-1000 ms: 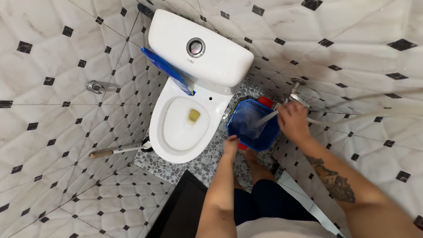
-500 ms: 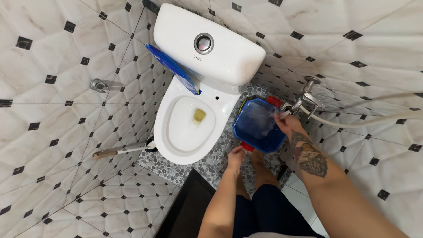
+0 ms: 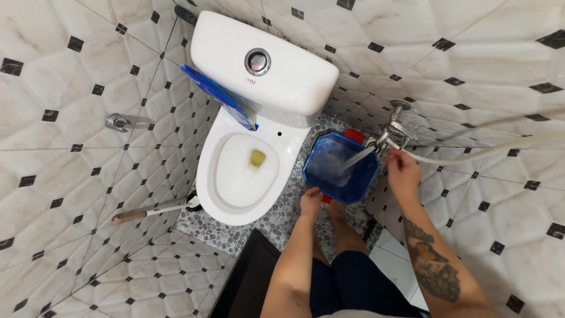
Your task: Preparing a detergent solution in a bucket inside a bathroom.
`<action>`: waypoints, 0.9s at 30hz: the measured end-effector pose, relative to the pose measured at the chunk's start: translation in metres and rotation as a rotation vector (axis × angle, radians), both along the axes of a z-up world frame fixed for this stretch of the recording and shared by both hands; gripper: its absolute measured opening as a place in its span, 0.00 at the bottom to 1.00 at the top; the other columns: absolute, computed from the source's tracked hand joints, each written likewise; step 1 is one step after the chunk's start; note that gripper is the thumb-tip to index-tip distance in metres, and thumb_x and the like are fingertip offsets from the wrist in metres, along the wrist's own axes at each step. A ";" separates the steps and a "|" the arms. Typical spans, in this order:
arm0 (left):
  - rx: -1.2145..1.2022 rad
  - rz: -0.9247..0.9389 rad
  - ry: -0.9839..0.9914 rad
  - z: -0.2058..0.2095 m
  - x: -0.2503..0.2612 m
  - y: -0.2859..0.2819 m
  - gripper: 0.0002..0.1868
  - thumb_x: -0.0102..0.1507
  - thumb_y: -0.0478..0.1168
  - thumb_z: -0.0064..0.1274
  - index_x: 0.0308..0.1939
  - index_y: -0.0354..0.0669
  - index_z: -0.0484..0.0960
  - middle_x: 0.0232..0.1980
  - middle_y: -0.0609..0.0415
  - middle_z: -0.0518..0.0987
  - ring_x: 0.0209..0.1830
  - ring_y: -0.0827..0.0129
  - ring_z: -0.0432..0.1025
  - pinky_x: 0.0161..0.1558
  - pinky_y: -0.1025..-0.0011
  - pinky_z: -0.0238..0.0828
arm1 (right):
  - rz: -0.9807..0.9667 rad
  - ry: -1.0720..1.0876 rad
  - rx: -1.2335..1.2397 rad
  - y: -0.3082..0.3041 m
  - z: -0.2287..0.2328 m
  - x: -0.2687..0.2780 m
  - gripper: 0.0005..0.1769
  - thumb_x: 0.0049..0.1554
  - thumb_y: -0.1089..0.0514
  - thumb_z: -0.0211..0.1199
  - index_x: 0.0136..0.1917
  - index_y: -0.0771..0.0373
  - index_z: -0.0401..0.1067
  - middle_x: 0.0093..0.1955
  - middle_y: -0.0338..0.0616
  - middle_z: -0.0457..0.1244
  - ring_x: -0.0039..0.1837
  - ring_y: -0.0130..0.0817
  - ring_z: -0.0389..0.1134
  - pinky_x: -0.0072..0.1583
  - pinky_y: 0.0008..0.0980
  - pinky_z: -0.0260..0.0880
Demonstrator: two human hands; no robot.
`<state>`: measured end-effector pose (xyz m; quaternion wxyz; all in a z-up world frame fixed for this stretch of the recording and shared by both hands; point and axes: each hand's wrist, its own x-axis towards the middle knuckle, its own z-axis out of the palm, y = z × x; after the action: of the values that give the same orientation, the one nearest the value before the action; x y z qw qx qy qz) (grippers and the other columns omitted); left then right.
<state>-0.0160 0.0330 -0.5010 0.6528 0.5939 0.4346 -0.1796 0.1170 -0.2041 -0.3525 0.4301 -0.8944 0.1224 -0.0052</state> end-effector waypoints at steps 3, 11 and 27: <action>0.200 -0.125 0.063 -0.018 0.003 0.001 0.19 0.59 0.39 0.61 0.55 0.40 0.84 0.52 0.48 0.85 0.51 0.64 0.80 0.53 0.70 0.74 | 0.068 -0.389 -0.289 0.018 0.082 0.023 0.14 0.63 0.63 0.63 0.62 0.67 0.74 0.50 0.51 0.67 0.51 0.44 0.67 0.55 0.40 0.70; 0.258 -0.144 0.300 -0.136 0.003 -0.013 0.18 0.63 0.43 0.58 0.56 0.43 0.83 0.56 0.44 0.82 0.54 0.55 0.76 0.55 0.62 0.71 | 0.375 -0.392 -0.562 -0.001 0.075 0.067 0.13 0.60 0.66 0.64 0.59 0.65 0.77 0.55 0.51 0.68 0.57 0.52 0.69 0.59 0.45 0.71; 0.410 -0.020 0.351 -0.152 0.033 -0.087 0.39 0.54 0.52 0.63 0.65 0.37 0.71 0.57 0.30 0.80 0.57 0.37 0.75 0.62 0.52 0.70 | 0.386 -0.301 -0.583 -0.015 0.069 0.062 0.10 0.61 0.65 0.68 0.57 0.60 0.80 0.46 0.49 0.68 0.51 0.49 0.70 0.54 0.43 0.71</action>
<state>0.0167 -0.0535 -0.6529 0.4318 0.6778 0.5624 -0.1943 0.1792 -0.2193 -0.2832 0.1638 -0.9751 -0.1196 -0.0898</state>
